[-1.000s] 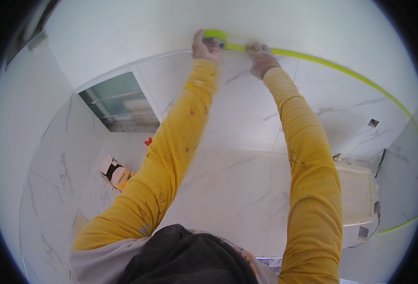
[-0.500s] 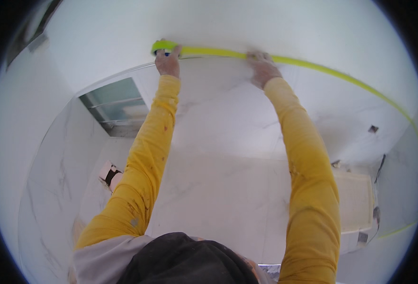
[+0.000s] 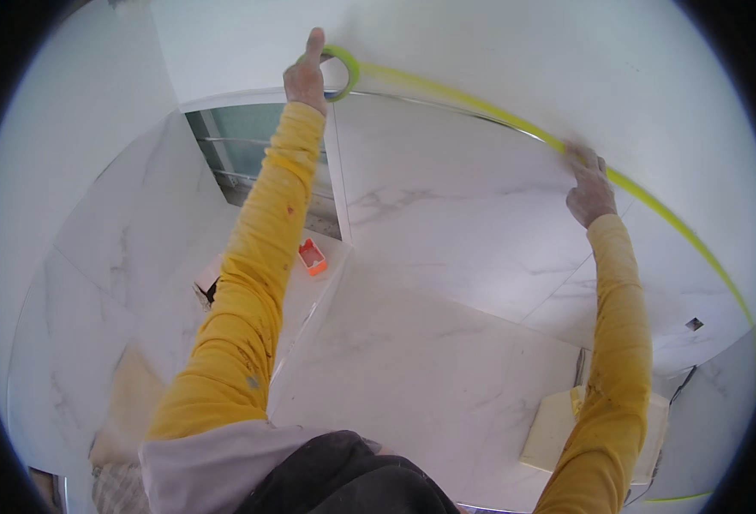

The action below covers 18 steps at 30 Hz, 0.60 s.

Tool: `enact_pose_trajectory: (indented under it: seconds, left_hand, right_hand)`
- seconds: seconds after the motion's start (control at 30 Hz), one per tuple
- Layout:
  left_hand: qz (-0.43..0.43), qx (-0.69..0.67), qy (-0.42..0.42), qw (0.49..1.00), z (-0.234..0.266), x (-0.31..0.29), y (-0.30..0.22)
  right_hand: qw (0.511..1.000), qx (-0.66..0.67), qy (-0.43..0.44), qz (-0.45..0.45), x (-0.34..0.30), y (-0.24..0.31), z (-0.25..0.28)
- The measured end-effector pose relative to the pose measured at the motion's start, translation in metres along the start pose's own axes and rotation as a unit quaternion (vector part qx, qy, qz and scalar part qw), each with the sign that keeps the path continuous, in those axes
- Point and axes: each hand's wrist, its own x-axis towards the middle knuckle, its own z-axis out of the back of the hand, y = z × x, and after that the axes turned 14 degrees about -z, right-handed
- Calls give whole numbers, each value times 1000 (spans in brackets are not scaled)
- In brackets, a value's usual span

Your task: The person applies a strip of yellow masking tape along the upper edge of a white tiled wall, smoothing it with their hands and adjusting position around a window frame. They continue taping along the wall-ceiling junction, pressing the tape firmly to ensure adhesion.

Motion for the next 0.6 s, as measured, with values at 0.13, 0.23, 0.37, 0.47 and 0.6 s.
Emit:
enact_pose_trajectory:
  seconds: [0.13, 0.23, 0.37, 0.47, 0.6]
  left_hand:
    - [-186, 173, 136, 958, 35, 60, 43]
    - [-540, 415, 220, 698, 59, 94, 53]
    - [-551, 467, 229, 653, 85, 118, 82]
    - [-427, 376, 196, 799, 90, 116, 97]
    - [-189, 82, 123, 971, 84, 98, 67]
  right_hand:
    - [999, 20, -13, 22, 6, 8, -9]
    - [999, 9, -18, 27, 3, -2, -7]
    - [1000, 21, -16, 1, -1, 7, -8]
    - [1000, 14, 3, -13, 7, 12, -11]
    - [1000, -19, 9, -19, 3, 2, -5]
